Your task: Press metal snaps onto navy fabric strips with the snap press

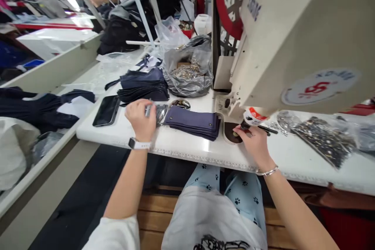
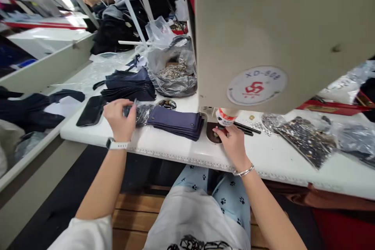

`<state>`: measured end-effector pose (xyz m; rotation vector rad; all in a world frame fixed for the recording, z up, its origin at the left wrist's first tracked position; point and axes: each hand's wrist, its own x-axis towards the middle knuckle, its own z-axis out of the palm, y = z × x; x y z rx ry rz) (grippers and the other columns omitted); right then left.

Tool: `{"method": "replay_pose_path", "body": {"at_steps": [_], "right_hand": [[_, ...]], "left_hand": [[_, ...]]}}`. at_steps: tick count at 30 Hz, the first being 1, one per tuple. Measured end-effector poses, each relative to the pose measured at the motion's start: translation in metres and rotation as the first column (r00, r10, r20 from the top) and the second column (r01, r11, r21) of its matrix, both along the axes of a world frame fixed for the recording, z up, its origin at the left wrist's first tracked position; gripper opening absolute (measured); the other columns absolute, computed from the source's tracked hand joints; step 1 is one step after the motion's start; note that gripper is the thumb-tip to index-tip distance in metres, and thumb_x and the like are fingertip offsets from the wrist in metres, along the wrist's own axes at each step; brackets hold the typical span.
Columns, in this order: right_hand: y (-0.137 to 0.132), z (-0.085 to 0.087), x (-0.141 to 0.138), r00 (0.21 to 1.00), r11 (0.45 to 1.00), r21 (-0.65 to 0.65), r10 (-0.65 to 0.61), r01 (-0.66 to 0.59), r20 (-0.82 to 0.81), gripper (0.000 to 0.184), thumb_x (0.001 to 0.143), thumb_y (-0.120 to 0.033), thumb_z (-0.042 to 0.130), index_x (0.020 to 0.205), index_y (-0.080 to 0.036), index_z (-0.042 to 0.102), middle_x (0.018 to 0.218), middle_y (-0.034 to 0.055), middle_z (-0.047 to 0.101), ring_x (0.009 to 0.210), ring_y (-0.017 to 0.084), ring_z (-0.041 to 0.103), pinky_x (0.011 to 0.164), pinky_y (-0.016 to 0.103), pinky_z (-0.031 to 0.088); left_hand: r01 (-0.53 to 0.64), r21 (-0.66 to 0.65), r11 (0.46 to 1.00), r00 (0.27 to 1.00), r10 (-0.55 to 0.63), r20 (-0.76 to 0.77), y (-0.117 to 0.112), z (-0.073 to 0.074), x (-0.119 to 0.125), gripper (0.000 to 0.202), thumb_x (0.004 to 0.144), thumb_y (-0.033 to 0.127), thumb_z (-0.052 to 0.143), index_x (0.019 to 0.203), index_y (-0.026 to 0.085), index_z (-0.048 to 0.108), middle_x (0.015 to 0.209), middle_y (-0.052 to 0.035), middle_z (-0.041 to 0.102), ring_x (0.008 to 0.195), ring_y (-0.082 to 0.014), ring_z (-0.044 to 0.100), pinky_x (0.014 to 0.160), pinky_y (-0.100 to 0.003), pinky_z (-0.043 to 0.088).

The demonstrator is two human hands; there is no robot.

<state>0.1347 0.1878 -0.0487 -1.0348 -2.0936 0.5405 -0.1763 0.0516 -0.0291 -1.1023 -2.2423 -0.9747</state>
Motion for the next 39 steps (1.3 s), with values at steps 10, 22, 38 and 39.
{"method": "replay_pose_path", "body": {"at_steps": [10, 22, 38, 39], "right_hand": [[-0.002, -0.004, 0.008, 0.998, 0.998, -0.016, 0.058, -0.058, -0.008, 0.022, 0.076, -0.038, 0.059, 0.066, -0.019, 0.063, 0.074, 0.0054, 0.069, 0.071, 0.02, 0.064, 0.071, 0.034, 0.049], [-0.002, 0.01, 0.011, 0.992, 0.977, -0.211, 0.054, -0.029, 0.116, 0.021, 0.071, -0.038, 0.059, 0.072, -0.018, 0.064, 0.078, 0.0067, 0.069, 0.069, 0.021, 0.065, 0.072, 0.037, 0.051], [-0.001, 0.004, 0.013, 0.996, 0.945, -0.325, -0.015, 0.042, 0.083, 0.026, 0.065, -0.046, 0.061, 0.071, -0.021, 0.065, 0.078, 0.0066, 0.072, 0.072, 0.024, 0.067, 0.071, 0.037, 0.051], [-0.001, 0.002, 0.014, 0.997, 0.941, -0.336, -0.021, 0.045, 0.076, 0.027, 0.065, -0.047, 0.061, 0.072, -0.021, 0.066, 0.079, 0.0069, 0.072, 0.073, 0.024, 0.068, 0.072, 0.038, 0.051]], "left_hand": [[-0.215, -0.434, 0.875, 0.976, 0.183, -0.115, -0.003, 0.017, -0.091, 0.022, 0.073, 0.026, 0.057, 0.093, 0.018, 0.062, 0.104, -0.0137, 0.061, 0.103, -0.035, 0.049, 0.086, -0.052, 0.036], [-0.147, -0.479, 0.865, 0.972, 0.216, 0.091, -0.011, 0.031, -0.147, 0.021, 0.08, 0.031, 0.045, 0.08, 0.017, 0.062, 0.082, -0.0093, 0.063, 0.084, -0.0253, 0.056, 0.079, -0.038, 0.041], [0.196, -0.585, 0.787, 0.979, -0.187, 0.076, 0.04, 0.02, -0.122, 0.048, 0.079, 0.038, 0.047, 0.125, 0.022, 0.051, 0.119, -0.0108, 0.053, 0.111, -0.0292, 0.046, 0.093, -0.042, 0.037], [0.175, -0.582, 0.794, 0.983, -0.171, 0.062, 0.049, 0.017, -0.127, 0.054, 0.078, 0.04, 0.049, 0.129, 0.023, 0.046, 0.124, -0.0123, 0.048, 0.115, -0.0321, 0.042, 0.095, -0.046, 0.035]]}}
